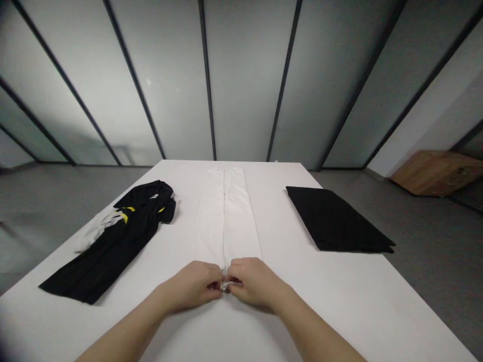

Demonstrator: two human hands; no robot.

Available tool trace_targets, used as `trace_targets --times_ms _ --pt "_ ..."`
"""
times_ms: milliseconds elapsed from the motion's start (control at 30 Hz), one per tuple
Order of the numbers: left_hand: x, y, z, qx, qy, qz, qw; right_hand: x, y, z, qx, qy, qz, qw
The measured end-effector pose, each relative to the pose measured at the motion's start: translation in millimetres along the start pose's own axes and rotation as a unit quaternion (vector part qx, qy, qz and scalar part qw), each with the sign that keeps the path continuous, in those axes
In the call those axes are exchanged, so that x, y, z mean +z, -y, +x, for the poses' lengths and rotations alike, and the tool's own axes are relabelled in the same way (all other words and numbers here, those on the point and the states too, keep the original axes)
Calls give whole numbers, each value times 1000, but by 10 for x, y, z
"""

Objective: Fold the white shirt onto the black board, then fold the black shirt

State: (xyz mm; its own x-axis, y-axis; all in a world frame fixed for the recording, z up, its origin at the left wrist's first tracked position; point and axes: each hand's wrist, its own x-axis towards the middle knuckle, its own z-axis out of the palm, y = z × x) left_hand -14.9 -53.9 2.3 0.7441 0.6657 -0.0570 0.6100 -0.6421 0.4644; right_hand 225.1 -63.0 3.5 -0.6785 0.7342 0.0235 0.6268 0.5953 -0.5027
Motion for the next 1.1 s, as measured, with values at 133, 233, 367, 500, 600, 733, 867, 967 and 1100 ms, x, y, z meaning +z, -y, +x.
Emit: trace_targets --times_ms 133,233,367,500,600,733,867,967,1100 --pt "6 -32 11 -33 25 22 999 26 -5 10 11 2 3 1000" --pt "-16 -44 7 -35 3 62 997 28 2 8 22 -8 5 1000" --pt "-67 -68 -9 -28 6 104 994 25 18 15 36 -1 -7 999" --pt "-115 -94 -58 -32 23 102 994 29 48 26 36 28 1 999" --pt "-152 -76 -128 -27 61 40 997 40 91 4 26 82 28 996" --pt "-240 26 -176 -5 168 -151 974 41 130 -39 6 180 139 974" --pt "-281 186 -102 -42 5 -92 995 32 45 -3 25 56 153 986" --pt "-212 314 -41 -81 -118 32 989 45 -85 49 63 -81 66 993" --pt "-109 410 -40 -58 -112 71 989 48 -172 53 88 -68 -12 994"
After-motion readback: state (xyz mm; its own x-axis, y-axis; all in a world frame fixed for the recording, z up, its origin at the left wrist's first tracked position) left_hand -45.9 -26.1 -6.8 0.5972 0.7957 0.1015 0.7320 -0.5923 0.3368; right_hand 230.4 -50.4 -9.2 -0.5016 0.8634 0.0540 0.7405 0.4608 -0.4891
